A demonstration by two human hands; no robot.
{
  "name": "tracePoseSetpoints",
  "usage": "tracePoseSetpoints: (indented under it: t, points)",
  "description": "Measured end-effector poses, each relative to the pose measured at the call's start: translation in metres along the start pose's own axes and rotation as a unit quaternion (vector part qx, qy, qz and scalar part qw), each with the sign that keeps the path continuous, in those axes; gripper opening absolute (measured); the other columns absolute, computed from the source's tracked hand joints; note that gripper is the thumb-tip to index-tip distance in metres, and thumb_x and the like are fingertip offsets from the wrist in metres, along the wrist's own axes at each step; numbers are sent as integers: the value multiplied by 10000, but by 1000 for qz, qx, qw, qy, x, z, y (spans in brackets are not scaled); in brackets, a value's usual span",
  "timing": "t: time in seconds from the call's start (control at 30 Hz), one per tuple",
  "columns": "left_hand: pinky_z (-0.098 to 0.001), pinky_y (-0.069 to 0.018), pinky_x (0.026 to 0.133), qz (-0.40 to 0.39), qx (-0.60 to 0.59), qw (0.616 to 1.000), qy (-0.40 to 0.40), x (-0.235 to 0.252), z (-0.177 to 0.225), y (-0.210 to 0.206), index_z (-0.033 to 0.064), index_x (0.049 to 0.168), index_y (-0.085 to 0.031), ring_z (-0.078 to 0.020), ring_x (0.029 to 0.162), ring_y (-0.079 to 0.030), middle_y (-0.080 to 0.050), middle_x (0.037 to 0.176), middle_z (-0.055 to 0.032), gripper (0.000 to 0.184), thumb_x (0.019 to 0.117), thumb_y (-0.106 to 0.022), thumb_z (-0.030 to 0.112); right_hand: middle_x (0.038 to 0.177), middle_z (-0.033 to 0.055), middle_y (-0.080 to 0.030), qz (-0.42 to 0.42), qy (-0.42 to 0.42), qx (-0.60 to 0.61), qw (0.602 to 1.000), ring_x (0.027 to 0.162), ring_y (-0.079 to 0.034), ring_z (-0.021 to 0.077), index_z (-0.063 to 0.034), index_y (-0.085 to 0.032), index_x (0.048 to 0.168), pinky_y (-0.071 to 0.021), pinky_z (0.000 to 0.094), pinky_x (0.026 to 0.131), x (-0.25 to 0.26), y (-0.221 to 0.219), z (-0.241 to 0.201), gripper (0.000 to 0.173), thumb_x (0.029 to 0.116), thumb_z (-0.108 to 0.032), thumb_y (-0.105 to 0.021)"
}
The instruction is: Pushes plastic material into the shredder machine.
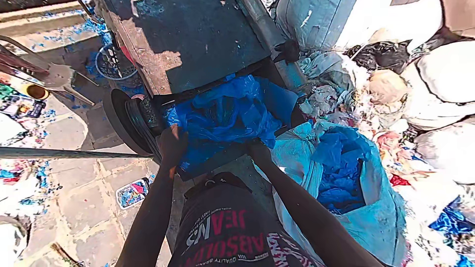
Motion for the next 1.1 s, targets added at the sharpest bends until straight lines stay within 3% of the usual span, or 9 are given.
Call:
tracePoseSetpoints:
  t: [0.17,0.27,0.37,0.53,0.77,0.83,0.9,0.97,1.1]
  points:
    - [-681,-406,1040,-11,-8,999,-29,-7,5,5,102,1330,-651,-392,1252,-600,-654,1341,-164,477,1019,-564,453,1298,243,-651,-3,14,11,1000,1204,-623,444,-64,-668,1308,-497,609,977,-5,5,5,318,1031,-204,-600]
    - [-678,-405,1040,-23,2,999,-25,-6,6,4,107,1330,-656,-386,1280,-584,-636,1388,-139,470,1023,-558,448,1325,228,-647,-8,15,42,999,1235,-610,431,-70,-673,1315,-474,612,1023,-8,8,7,338,1012,-215,-637]
    - [-654,-406,1041,-23,13,999,-19,0,5,0,112,1313,-667,-365,1281,-587,-638,1389,-124,443,1014,-579,426,1287,222,-666,18,20,59,998,1211,-627,422,-55,-696,1250,-483,606,1007,-7,8,7,307,1016,-238,-623]
    - [-651,-399,1057,-27,27,999,-12,4,5,-1,122,1298,-676,-353,1306,-575,-621,1421,-105,433,1017,-575,435,1293,209,-669,24,4,72,997,1188,-640,422,-72,-694,1258,-487,614,984,-8,8,8,314,1024,-259,-601]
    - [-642,-413,1047,-45,59,997,-9,7,5,-4,136,1281,-690,-316,1314,-574,-610,1444,-65,426,1018,-548,440,1328,244,-633,55,-36,58,996,1175,-651,419,-67,-645,1324,-524,573,960,-9,4,13,362,1092,-268,-452]
    - [-639,-419,1038,-45,66,997,-10,7,7,-2,143,1268,-696,-300,1305,-585,-617,1438,-54,417,1015,-550,440,1474,220,-535,65,-37,70,995,1301,-579,399,-70,-618,1367,-526,517,1008,-13,-5,10,350,1080,-183,-453]
    - [-639,-411,1053,-49,70,996,-11,7,8,-1,150,1284,-690,-296,1321,-576,-612,1447,-47,420,1016,-554,443,1606,152,-426,102,-10,97,990,1502,-351,400,-86,-542,1481,-441,494,1137,-5,-31,17,436,1056,-170,-498]
    - [-632,-411,1062,-50,70,996,-11,8,8,-2,161,1286,-690,-301,1322,-573,-608,1452,-37,420,1009,-570,454,1686,106,-298,122,17,115,986,1579,-140,396,-105,-415,1579,-323,486,1223,3,-56,26,561,1052,-266,-521]
    - [-622,-412,1077,-53,64,997,-8,5,10,3,157,1280,-693,-313,1324,-571,-603,1455,-50,408,1001,-593,438,1719,84,-207,105,26,109,988,1580,-131,394,-125,-317,1625,-367,475,1195,0,-62,24,697,1025,-386,-557]
Point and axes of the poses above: each hand's wrist, its own x-axis towards the middle knuckle, its own y-axis out of the back of the hand, z = x × y, the point moved 8 cm from there along x, towards the middle knuckle
